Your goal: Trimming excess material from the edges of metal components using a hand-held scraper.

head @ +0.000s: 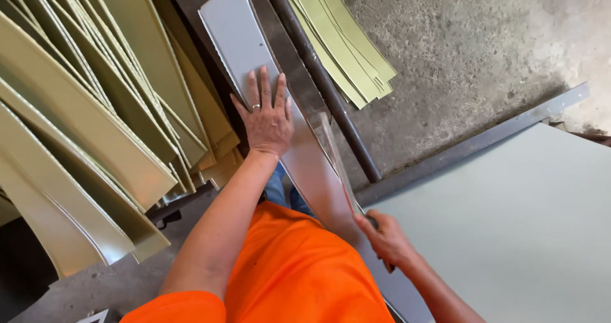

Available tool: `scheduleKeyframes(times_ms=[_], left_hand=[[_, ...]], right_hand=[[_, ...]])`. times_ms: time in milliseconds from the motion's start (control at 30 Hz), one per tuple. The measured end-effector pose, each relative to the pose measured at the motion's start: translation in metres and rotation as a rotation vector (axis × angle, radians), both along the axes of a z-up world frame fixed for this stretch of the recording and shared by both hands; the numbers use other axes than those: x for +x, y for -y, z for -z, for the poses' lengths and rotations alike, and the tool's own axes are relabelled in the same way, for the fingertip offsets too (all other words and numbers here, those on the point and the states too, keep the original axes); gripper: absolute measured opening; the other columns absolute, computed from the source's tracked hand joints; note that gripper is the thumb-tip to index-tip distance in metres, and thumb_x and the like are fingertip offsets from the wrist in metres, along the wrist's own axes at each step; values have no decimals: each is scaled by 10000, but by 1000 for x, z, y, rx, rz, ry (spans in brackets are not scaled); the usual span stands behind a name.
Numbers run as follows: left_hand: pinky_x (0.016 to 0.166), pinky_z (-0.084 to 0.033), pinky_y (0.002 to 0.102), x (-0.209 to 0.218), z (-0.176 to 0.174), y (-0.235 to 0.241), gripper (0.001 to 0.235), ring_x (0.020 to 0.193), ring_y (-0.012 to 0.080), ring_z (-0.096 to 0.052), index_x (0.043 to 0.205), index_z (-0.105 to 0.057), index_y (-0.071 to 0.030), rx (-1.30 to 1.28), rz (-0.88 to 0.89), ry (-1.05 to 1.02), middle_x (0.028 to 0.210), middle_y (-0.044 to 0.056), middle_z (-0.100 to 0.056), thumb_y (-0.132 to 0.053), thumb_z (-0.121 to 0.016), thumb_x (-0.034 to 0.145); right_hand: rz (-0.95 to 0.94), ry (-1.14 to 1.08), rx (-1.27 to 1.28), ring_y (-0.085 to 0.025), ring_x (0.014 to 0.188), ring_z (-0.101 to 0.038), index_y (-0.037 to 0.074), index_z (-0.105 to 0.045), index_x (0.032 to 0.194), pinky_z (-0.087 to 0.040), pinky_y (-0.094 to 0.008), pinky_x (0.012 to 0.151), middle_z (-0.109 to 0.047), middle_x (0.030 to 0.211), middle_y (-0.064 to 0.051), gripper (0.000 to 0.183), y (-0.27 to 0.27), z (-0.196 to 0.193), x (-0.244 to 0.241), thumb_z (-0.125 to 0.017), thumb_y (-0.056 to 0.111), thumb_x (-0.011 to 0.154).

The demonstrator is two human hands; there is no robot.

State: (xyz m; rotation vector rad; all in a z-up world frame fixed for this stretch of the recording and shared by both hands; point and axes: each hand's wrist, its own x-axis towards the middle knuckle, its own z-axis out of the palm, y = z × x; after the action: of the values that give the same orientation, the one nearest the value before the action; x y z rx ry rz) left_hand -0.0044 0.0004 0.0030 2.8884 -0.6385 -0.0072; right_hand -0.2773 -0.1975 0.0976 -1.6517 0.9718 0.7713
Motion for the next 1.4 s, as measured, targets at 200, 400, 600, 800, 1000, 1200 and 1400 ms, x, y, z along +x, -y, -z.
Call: scheduleKeyframes(times_ms=[200,400,600,800,1000,1200,1400], left_hand=[[1172,-116,786,0,-1,0,549,1587,354,-146,1602,-432,-213,-19,-6,-24,1715,117,-213,-364,-491,1078],[1165,-117,785,6,-1,3,550,1584,353,-144,1603,-427,-212,-29,1,17,1711,109,-214,-356,-487,1076],[1169,-125,782,1,-3,1,550,1588,343,-145,1607,-420,-212,-25,0,-4,1716,109,-213,-334,-476,1073],[1158,-134,788,2,1,-2,526,1577,337,-163,1583,-433,-218,-43,-9,-26,1698,99,-241,-352,-476,1076],[1167,-122,783,53,-2,-8,538,1570,331,-129,1587,-424,-213,-33,-88,-8,1698,73,-248,-374,-454,1074],[1183,-109,754,68,10,-3,542,1583,326,-93,1623,-386,-227,-33,-105,-45,1720,29,-195,-350,-425,1097],[1191,-115,746,71,16,-3,557,1585,344,-82,1631,-375,-217,-15,-95,-18,1726,56,-166,-359,-431,1095]], right_hand=[[202,174,-28,-142,422,-464,23,-551,898,-387,-339,379,-476,529,-36,510,11,12,12,-582,524,983],[102,-57,-8,-145,414,-463,176,-558,919,-379,-366,377,-482,538,-27,320,6,-8,47,-611,491,951],[210,224,107,-124,408,-437,36,-529,829,-378,-342,365,-452,542,-8,508,13,32,44,-597,512,995],[-77,-63,-7,-157,381,-422,44,-678,941,-341,-370,342,-443,520,-35,481,3,-35,58,-603,519,940],[103,45,-189,-150,385,-441,86,-667,1077,-326,-361,317,-495,531,-30,424,37,-37,47,-652,475,908],[456,365,0,-116,429,-431,4,-552,903,-332,-308,359,-466,571,-1,504,28,30,56,-578,485,1051],[-57,-101,-61,-133,402,-480,258,-597,823,-382,-337,364,-494,521,-16,296,-6,-14,116,-603,534,928]])
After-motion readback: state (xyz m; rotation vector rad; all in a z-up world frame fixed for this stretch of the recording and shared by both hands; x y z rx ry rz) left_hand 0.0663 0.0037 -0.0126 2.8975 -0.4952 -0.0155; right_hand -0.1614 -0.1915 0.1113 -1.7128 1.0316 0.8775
